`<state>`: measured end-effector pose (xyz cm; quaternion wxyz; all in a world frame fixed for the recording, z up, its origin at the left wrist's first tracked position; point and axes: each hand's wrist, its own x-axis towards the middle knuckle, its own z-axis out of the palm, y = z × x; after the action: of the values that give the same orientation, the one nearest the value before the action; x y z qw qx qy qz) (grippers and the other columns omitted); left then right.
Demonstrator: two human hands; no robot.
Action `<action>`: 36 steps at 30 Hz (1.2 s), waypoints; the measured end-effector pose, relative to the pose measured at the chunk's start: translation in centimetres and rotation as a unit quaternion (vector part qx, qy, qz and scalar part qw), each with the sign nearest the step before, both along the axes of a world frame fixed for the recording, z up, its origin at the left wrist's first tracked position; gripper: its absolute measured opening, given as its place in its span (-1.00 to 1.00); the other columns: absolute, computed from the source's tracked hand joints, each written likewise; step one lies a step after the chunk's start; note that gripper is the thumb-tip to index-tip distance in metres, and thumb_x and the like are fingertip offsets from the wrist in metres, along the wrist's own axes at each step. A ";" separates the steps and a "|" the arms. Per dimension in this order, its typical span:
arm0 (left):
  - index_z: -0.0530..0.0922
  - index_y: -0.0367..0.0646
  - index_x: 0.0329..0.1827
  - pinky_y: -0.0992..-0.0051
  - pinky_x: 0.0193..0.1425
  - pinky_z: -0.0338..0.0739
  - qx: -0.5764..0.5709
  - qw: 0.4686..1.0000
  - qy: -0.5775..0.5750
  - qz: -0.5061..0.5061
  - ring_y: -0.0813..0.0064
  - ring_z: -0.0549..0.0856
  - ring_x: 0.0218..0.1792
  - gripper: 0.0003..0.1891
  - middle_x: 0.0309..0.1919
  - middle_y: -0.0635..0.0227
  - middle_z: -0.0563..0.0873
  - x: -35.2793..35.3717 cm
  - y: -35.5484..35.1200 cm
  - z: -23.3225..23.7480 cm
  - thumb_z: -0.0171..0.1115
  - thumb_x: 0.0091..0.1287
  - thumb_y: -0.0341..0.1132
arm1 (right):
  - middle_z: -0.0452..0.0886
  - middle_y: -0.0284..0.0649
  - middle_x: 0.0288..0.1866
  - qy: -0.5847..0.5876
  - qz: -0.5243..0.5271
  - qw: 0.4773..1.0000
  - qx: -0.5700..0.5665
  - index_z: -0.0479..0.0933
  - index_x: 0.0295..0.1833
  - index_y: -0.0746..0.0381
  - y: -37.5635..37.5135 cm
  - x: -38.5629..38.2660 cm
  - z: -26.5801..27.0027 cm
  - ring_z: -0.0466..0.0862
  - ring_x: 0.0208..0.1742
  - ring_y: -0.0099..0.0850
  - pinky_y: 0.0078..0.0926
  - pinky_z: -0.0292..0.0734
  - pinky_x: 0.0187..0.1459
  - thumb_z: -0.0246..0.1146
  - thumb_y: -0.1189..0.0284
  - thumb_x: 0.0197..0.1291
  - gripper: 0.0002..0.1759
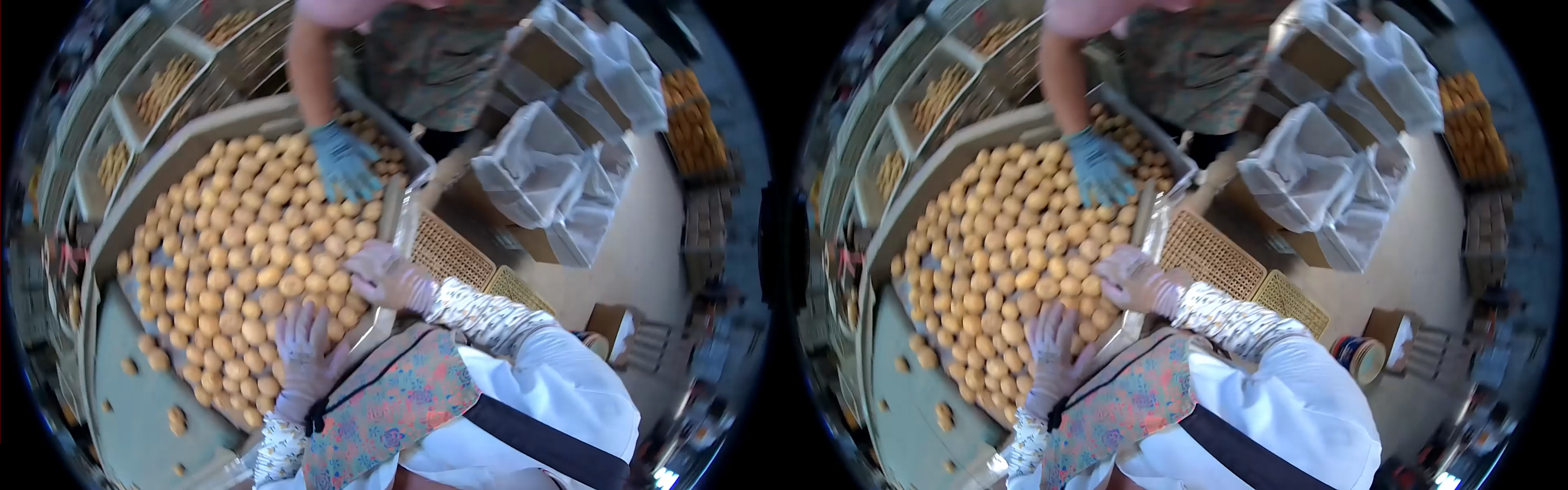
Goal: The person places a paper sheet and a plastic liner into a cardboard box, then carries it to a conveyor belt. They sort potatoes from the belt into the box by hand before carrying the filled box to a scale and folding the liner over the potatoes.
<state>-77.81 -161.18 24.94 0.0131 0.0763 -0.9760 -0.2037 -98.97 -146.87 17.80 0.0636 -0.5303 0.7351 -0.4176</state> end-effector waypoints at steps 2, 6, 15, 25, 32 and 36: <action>0.30 -0.17 0.50 -0.14 0.55 0.05 0.037 0.995 0.006 -0.090 -0.05 0.29 0.47 -0.12 0.45 0.06 0.36 -2.9 1.5 -1.9 0.44 0.15 0.00 | 0.55 -0.10 -0.32 0.008 -0.023 0.998 -0.060 0.51 -0.24 0.19 0.3 -0.3 -0.6 0.57 -0.18 -0.01 -0.01 0.47 -0.03 0.23 0.41 0.12 -0.89; 0.09 -0.45 0.52 -0.16 0.57 -0.05 -0.029 0.992 -0.056 -0.109 -0.24 0.17 0.48 0.09 0.45 -0.21 0.26 -5.7 6.1 -5.9 0.45 0.09 0.08 | 0.57 -0.06 0.08 0.036 -0.084 0.984 -0.154 0.55 0.12 0.24 1.5 -0.1 -2.3 0.53 0.22 -0.02 0.01 0.31 0.45 0.27 0.48 0.05 -0.56; 0.39 -0.33 0.41 -0.13 0.55 0.11 0.057 0.971 -0.109 -0.204 0.00 0.45 0.39 -0.32 0.30 0.03 0.53 -9.0 18.3 -3.2 0.29 0.19 -0.31 | 0.64 0.07 0.05 -0.137 -0.380 0.885 0.233 0.54 0.18 0.29 22.6 3.0 -12.1 0.62 0.10 0.02 -0.05 0.49 0.17 0.24 0.30 0.20 -0.54; 0.57 -0.04 -0.12 0.32 -0.07 0.44 0.655 0.676 0.047 0.333 0.32 0.49 -0.21 -0.76 -0.26 0.34 0.60 -16.4 14.9 -32.6 0.08 0.54 -0.09 | 0.55 -0.11 0.30 -0.100 -0.302 0.905 0.282 0.42 0.40 0.19 25.9 5.7 -20.0 0.50 0.36 -0.16 -0.09 0.30 0.43 0.41 0.25 0.07 -0.26; 0.54 0.02 0.38 0.23 0.26 0.55 0.701 0.503 0.030 0.505 0.32 0.67 0.12 -0.40 0.13 0.39 0.70 -21.7 7.2 -34.5 0.08 0.42 0.18 | 0.58 -0.24 0.18 0.249 -0.302 0.895 0.215 0.60 0.14 0.11 6.6 -14.4 -20.0 0.51 0.24 -0.30 -0.10 0.22 0.44 0.26 0.34 0.08 -0.55; 0.53 -0.07 0.40 0.14 0.35 0.52 0.699 0.538 0.020 0.470 0.19 0.61 0.29 -0.41 0.30 0.22 0.63 -24.2 7.7 -33.2 -0.02 0.48 0.11 | 0.62 -0.26 0.17 0.197 -0.190 0.909 0.313 0.65 0.11 0.07 -1.1 -19.3 -24.4 0.58 0.19 -0.31 -0.13 0.28 0.37 0.30 0.32 0.11 -0.60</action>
<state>-102.05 -153.47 -8.28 0.0690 0.5050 -0.3464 -0.7876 -118.32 -147.97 -6.60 -0.0007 -0.4047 0.9127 -0.0567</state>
